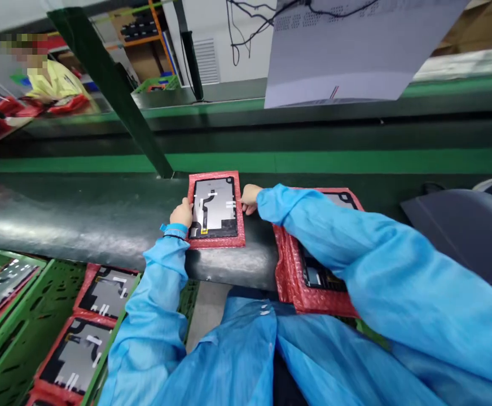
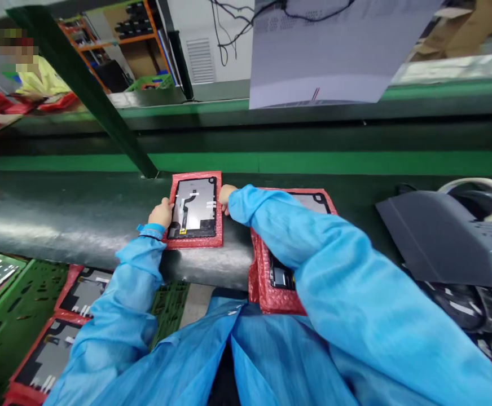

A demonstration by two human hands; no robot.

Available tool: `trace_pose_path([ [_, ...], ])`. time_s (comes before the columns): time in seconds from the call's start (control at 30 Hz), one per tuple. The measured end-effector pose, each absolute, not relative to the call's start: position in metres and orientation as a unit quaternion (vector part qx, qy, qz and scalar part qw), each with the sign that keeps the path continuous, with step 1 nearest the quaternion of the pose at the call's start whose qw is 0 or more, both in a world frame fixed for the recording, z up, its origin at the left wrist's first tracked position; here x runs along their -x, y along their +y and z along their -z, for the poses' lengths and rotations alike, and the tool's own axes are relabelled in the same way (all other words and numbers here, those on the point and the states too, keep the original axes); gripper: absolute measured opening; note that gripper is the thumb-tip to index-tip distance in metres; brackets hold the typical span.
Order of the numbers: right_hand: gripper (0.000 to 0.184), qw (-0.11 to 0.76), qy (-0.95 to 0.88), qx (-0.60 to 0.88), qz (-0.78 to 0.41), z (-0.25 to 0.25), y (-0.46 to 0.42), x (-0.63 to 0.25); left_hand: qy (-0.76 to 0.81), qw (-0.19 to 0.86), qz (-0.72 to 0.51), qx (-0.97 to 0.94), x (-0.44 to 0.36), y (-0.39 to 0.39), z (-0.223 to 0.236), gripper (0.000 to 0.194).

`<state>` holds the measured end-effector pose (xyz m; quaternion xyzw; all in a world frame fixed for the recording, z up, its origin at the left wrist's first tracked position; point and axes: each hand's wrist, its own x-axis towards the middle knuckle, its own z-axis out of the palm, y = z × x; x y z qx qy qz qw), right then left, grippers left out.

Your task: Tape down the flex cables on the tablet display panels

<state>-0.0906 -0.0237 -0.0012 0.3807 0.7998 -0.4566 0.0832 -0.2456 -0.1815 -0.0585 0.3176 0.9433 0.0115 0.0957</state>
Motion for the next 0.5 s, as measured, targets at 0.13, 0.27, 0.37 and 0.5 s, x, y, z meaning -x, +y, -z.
trace_pose_path([
  [0.13, 0.016, -0.001, 0.807, -0.374, 0.457, -0.053, -0.006, 0.020, 0.937, 0.099, -0.011, -0.335, 0.254, -0.187, 0.059, 0.028],
  [0.27, 0.014, -0.281, 0.758, -0.444, 0.386, -0.103, 0.008, -0.127, 0.924, 0.028, -0.027, -0.380, 0.251, -0.194, 0.048, 0.028],
  [0.37, 0.019, -0.397, 0.661, -0.572, 0.279, -0.088, 0.004, -0.253, 0.874, -0.147, -0.075, -0.458, 0.224, -0.182, 0.036, 0.034],
  [0.5, 0.026, -0.481, 0.500, -0.677, 0.245, -0.018, -0.009, -0.371, 0.682, -0.215, -0.176, -0.677, 0.155, -0.143, 0.013, 0.029],
])
